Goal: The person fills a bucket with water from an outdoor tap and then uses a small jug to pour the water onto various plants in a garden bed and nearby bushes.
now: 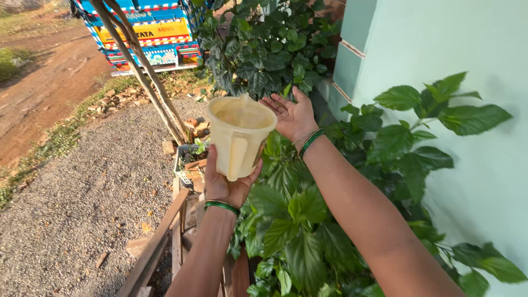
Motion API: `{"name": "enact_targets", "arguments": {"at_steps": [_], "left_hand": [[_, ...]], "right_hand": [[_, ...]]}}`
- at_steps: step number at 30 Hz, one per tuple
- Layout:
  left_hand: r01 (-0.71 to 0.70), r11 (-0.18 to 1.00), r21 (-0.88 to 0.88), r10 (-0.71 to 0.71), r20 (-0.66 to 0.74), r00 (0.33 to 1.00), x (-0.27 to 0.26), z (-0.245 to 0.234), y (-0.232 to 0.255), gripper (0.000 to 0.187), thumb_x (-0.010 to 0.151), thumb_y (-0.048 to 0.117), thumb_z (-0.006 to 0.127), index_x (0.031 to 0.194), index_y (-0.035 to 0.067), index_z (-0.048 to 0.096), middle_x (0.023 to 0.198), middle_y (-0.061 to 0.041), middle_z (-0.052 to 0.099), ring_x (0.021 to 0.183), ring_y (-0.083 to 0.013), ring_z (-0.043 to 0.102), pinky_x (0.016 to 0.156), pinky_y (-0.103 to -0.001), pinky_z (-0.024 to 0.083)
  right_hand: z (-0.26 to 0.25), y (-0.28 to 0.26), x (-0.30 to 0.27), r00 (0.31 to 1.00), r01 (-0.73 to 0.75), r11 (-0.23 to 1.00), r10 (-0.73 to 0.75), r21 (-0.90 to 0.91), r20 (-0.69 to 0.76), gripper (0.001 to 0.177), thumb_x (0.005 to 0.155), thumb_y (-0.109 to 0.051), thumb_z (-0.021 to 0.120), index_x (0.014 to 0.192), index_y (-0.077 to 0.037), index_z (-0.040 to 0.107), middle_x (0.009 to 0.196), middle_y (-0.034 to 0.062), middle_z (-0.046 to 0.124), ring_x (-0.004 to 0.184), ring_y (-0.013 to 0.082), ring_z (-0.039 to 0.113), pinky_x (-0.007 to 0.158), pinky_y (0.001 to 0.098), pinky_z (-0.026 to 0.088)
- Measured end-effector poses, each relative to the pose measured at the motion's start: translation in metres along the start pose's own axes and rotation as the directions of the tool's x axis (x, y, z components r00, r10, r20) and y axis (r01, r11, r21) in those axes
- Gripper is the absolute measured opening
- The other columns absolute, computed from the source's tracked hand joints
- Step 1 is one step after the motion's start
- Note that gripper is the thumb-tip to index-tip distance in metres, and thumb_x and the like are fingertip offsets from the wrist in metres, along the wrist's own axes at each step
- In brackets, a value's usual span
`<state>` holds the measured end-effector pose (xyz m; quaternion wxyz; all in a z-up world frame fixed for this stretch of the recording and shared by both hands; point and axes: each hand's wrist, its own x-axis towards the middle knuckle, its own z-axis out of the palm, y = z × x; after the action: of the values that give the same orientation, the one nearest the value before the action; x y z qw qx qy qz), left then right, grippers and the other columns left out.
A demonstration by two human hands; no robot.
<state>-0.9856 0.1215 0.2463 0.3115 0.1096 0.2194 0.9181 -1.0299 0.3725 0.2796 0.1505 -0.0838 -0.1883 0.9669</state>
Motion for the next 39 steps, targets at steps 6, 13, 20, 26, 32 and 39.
{"name": "enact_targets", "arguments": {"at_steps": [6,13,20,26,32,39], "left_hand": [[0.042,0.999,-0.027,-0.042,-0.015,0.999,0.079,-0.03,-0.017,0.066,0.091,0.056,0.061,0.141,0.014,0.052,0.135,-0.012,0.064,0.116,-0.0339,0.067,0.09,-0.051,0.059],[0.102,0.995,0.003,-0.101,-0.125,0.987,0.134,-0.06,-0.032,0.067,0.089,0.053,0.064,0.141,0.013,0.052,0.134,-0.012,0.065,0.113,-0.0331,0.068,0.086,-0.049,0.059],[0.108,0.994,0.011,-0.106,-0.127,0.986,0.167,-0.081,-0.04,0.068,0.087,0.052,0.066,0.14,0.013,0.051,0.132,-0.013,0.065,0.111,-0.0332,0.068,0.087,-0.05,0.058],[0.12,0.991,0.051,-0.113,-0.128,0.985,0.182,-0.093,-0.036,0.069,0.086,0.052,0.067,0.14,0.012,0.052,0.132,-0.012,0.066,0.112,-0.0322,0.069,0.09,-0.05,0.058],[0.126,0.988,0.088,-0.109,-0.181,0.977,0.185,-0.093,-0.037,0.07,0.084,0.052,0.068,0.141,0.015,0.051,0.133,-0.01,0.066,0.113,-0.03,0.069,0.09,-0.05,0.059],[0.167,0.978,0.121,-0.141,-0.196,0.97,0.185,-0.08,-0.04,0.069,0.082,0.053,0.067,0.139,0.019,0.052,0.128,-0.007,0.068,0.108,-0.0276,0.071,0.083,-0.046,0.061]], "right_hand": [[-0.021,-0.005,0.073,0.998,0.003,0.999,-0.001,-0.038,0.062,0.066,0.101,-0.049,0.047,0.13,0.01,0.051,0.138,0.0296,0.059,0.128,0.0409,0.06,0.112,0.0546,0.046],[-0.064,-0.017,0.117,0.998,-0.036,0.997,0.033,0.061,0.05,0.059,0.106,-0.046,0.043,0.116,0.011,0.048,0.137,0.0352,0.058,0.131,0.0457,0.058,0.115,0.0572,0.045],[-0.078,-0.017,0.144,0.998,-0.018,0.998,0.013,-0.068,-0.067,0.06,0.103,-0.054,0.044,0.116,0.005,0.052,0.132,0.0332,0.06,0.127,0.0422,0.059,0.113,0.0557,0.043],[-0.104,-0.016,0.18,0.988,-0.076,0.997,0.077,-0.01,0.135,0.072,0.101,-0.053,0.049,0.133,0.011,0.048,0.136,0.0318,0.061,0.128,0.0416,0.061,0.113,0.0519,0.047],[-0.11,-0.007,0.187,0.999,0.003,0.999,-0.006,0.044,0.05,0.069,0.102,-0.05,0.048,0.138,0.009,0.042,0.142,0.0309,0.056,0.129,0.0409,0.061,0.113,0.0525,0.048],[-0.113,-0.02,0.182,0.996,0.051,0.999,-0.05,0.003,-0.078,0.072,0.101,-0.053,0.051,0.141,0.006,0.034,0.142,0.0277,0.053,0.127,0.0391,0.059,0.111,0.054,0.048]]}}
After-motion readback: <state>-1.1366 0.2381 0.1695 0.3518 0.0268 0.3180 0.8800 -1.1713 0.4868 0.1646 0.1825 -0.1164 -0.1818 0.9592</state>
